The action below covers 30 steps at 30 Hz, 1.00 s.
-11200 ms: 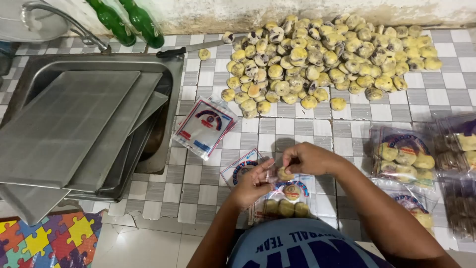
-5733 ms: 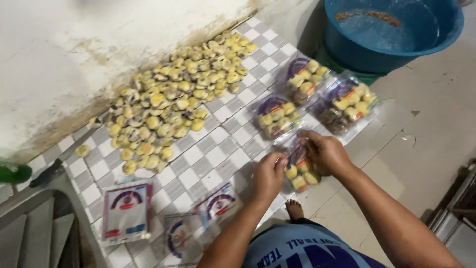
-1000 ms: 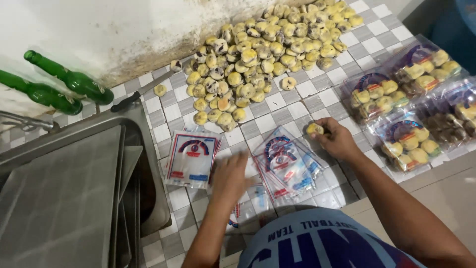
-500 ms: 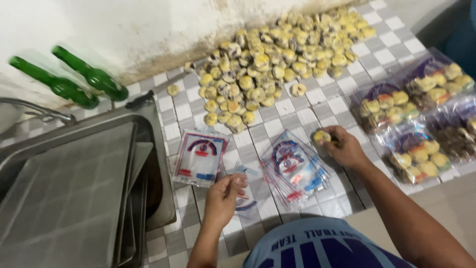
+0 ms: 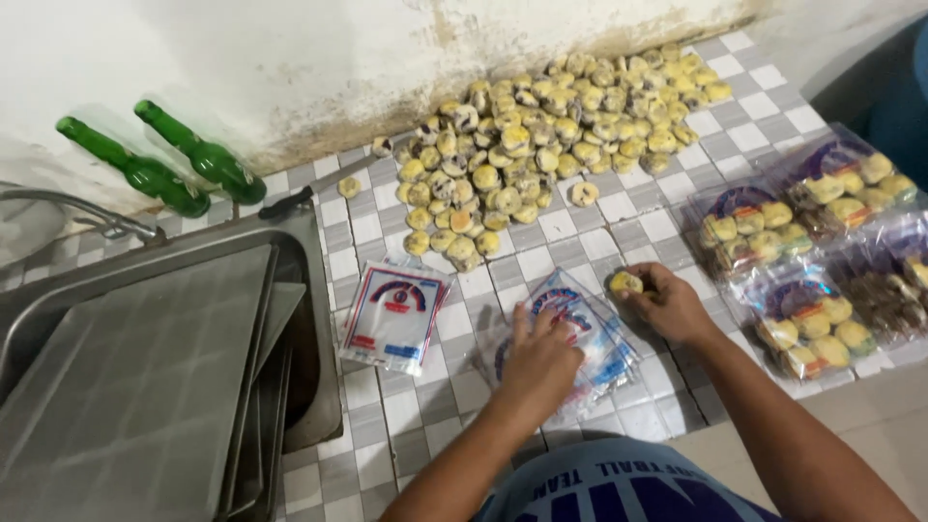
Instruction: The person is manually packaging small yellow pastries from a large pile into individual plastic bags at a packaging station.
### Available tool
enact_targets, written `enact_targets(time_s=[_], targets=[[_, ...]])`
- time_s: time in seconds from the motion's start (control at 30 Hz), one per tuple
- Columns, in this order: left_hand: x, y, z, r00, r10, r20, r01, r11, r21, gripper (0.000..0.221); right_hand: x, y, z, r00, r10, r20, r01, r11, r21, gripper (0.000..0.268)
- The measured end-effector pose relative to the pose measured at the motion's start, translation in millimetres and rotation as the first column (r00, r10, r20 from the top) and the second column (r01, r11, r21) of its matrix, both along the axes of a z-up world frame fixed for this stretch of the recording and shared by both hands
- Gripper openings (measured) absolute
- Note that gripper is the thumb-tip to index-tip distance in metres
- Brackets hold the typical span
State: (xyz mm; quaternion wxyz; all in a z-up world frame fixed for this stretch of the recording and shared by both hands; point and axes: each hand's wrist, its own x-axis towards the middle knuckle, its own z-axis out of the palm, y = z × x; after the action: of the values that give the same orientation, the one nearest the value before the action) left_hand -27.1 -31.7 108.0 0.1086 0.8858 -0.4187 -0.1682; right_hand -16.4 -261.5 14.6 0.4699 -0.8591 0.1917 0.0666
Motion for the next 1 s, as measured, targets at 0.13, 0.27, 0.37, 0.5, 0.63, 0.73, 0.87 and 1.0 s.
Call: enact_targets(time_s=[0.13,0.27,0.37,0.5,0.63,0.73,0.87,1.0], targets=[[0.9,18.1,-16.0,0.971,0.212,0.114,-0.154,0.911,-0.384,0.024,-4.9,0.2,-2.0,0.997,-0.025,0.076,0.027,0.999,-0.034,0.039],[7.3,55.0,-69.7,0.794,0.583,0.171,-0.561,0.812,-0.162,0.058,-6.3,6.9,11.6,0.999,-0.046,0.019,0.046,0.998,0.043,0.035],[2.1,75.1,-107.4,0.768,0.628,0.123,-0.638,0.768,0.060,0.076,-2.7,2.5,7.5,0.999,-0.048,-0.021,0.050,0.994,0.096,0.032],[1.6,83.3,-109.3,0.748,0.663,-0.024,-0.663,0.745,-0.075,0.062,1.0,-3.3,-6.7,0.999,-0.025,-0.022,0.026,0.999,0.035,0.036],[4.2,83.0,-95.9,0.570,0.722,-0.393,-0.808,0.579,-0.109,0.021,3.9,-10.1,-21.1,0.999,-0.023,0.047,0.018,0.993,0.113,0.036],[6.8,81.1,-94.3,0.493,0.614,-0.617,-0.855,0.471,-0.216,0.018,3.8,-11.3,-18.7,0.998,-0.065,0.016,0.060,0.979,0.194,0.036],[11.0,70.9,-85.0,0.415,0.440,-0.796,-0.893,0.362,-0.266,0.025,5.1,-7.9,-11.4,0.988,-0.149,0.041,0.127,0.933,0.337,0.031],[11.8,56.5,-86.7,0.358,0.486,-0.797,-0.933,0.220,-0.285,0.014,-1.6,13.9,9.4,0.917,-0.363,0.166,0.233,0.825,0.515,0.037]])
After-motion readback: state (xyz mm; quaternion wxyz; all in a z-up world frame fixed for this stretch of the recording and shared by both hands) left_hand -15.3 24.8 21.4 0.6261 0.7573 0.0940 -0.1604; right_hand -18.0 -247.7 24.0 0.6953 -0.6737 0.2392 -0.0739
